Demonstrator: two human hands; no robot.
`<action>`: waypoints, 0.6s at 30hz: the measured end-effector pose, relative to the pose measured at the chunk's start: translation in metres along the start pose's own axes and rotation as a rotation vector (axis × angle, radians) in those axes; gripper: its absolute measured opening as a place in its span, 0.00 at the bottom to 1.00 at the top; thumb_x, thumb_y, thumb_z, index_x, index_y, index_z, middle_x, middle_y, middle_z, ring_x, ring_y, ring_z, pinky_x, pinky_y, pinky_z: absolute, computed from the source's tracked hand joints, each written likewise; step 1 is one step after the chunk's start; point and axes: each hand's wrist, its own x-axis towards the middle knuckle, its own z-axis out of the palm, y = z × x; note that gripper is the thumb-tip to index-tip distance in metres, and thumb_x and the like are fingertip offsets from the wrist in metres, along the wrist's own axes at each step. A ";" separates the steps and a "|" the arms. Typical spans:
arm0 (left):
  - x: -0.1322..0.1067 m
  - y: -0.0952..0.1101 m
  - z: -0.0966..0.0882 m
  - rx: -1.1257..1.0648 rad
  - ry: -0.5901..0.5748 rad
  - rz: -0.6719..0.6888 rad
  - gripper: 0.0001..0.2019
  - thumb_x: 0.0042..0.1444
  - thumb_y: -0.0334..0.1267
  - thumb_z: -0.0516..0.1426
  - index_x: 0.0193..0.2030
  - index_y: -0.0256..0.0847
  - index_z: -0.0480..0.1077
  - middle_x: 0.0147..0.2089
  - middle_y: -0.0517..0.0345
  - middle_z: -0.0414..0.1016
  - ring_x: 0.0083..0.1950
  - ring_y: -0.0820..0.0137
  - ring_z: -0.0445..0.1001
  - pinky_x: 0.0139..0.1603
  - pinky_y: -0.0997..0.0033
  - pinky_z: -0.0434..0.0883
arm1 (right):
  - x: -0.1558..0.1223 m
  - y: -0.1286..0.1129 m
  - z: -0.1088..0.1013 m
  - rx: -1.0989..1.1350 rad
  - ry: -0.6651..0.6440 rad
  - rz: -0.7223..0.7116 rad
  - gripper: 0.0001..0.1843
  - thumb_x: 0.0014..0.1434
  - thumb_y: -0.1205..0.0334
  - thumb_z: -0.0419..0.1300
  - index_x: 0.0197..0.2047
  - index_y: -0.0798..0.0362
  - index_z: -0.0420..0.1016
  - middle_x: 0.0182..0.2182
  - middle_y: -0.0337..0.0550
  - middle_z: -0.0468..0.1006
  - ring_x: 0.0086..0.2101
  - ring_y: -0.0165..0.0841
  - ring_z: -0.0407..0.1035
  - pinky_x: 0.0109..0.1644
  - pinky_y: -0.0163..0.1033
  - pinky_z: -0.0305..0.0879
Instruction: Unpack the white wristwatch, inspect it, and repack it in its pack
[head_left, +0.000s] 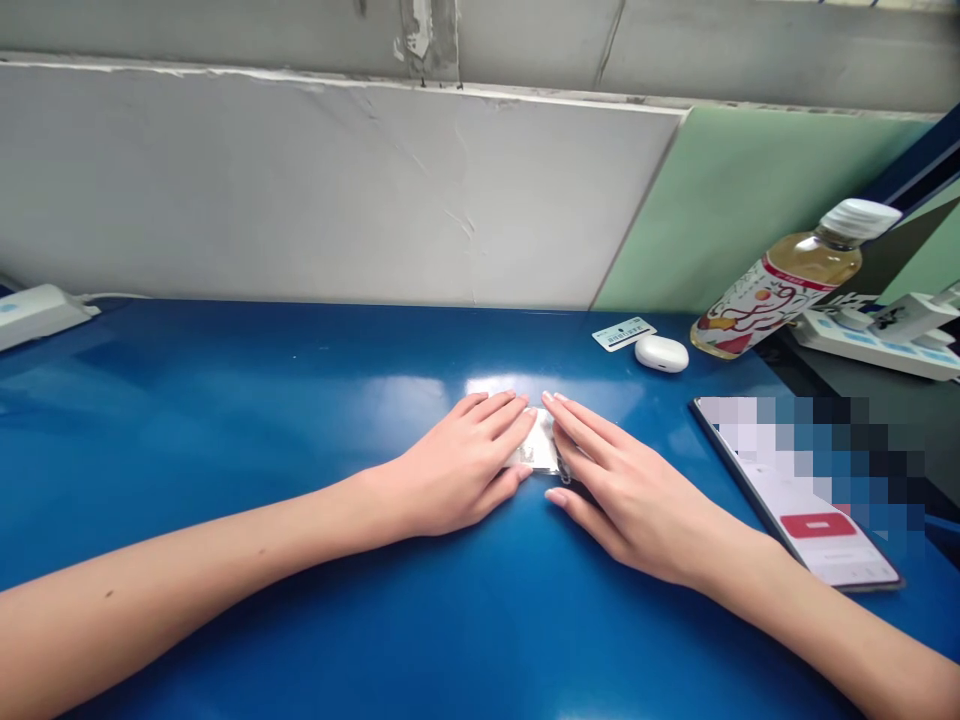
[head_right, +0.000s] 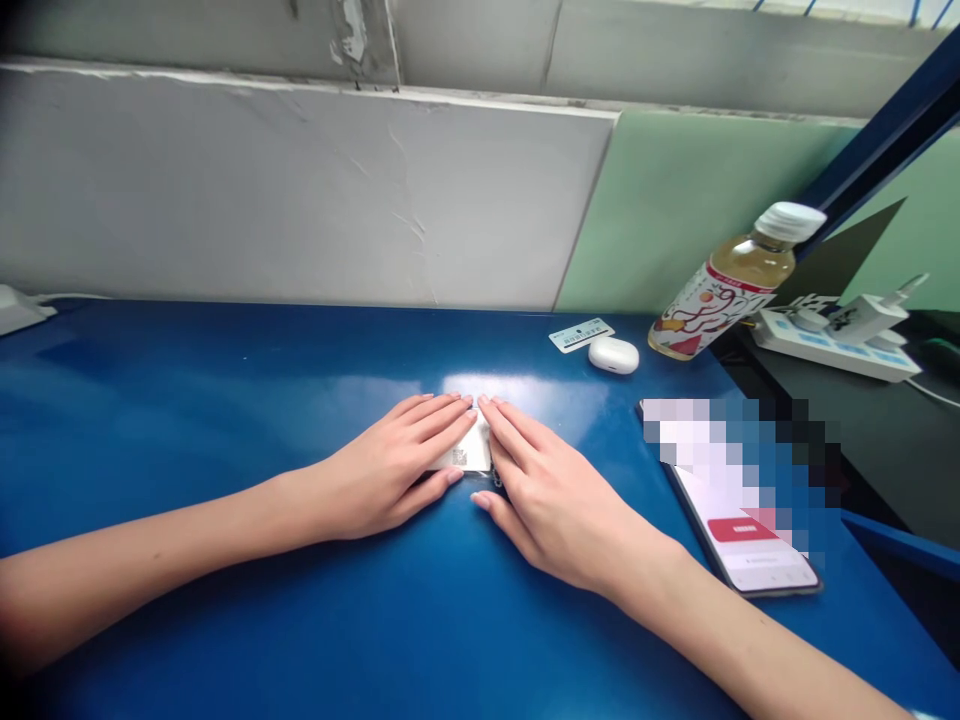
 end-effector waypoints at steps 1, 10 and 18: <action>0.000 0.000 0.000 0.008 -0.004 0.001 0.25 0.69 0.42 0.49 0.67 0.28 0.59 0.67 0.33 0.63 0.68 0.48 0.62 0.67 0.46 0.60 | 0.000 0.001 -0.001 0.005 0.005 0.007 0.24 0.67 0.59 0.53 0.62 0.64 0.67 0.68 0.65 0.58 0.68 0.50 0.50 0.66 0.58 0.62; -0.001 0.001 -0.002 -0.043 -0.035 -0.025 0.26 0.71 0.44 0.46 0.69 0.29 0.56 0.69 0.34 0.61 0.71 0.49 0.58 0.68 0.45 0.59 | -0.001 0.024 -0.010 0.073 0.086 0.063 0.22 0.65 0.73 0.50 0.60 0.51 0.70 0.65 0.57 0.66 0.63 0.45 0.62 0.61 0.56 0.67; -0.004 0.000 -0.006 -0.212 -0.014 0.046 0.25 0.72 0.43 0.45 0.71 0.34 0.51 0.70 0.37 0.59 0.73 0.54 0.55 0.69 0.49 0.61 | -0.002 0.029 -0.006 0.045 0.202 0.059 0.16 0.66 0.70 0.54 0.56 0.51 0.73 0.52 0.50 0.79 0.50 0.40 0.74 0.54 0.49 0.73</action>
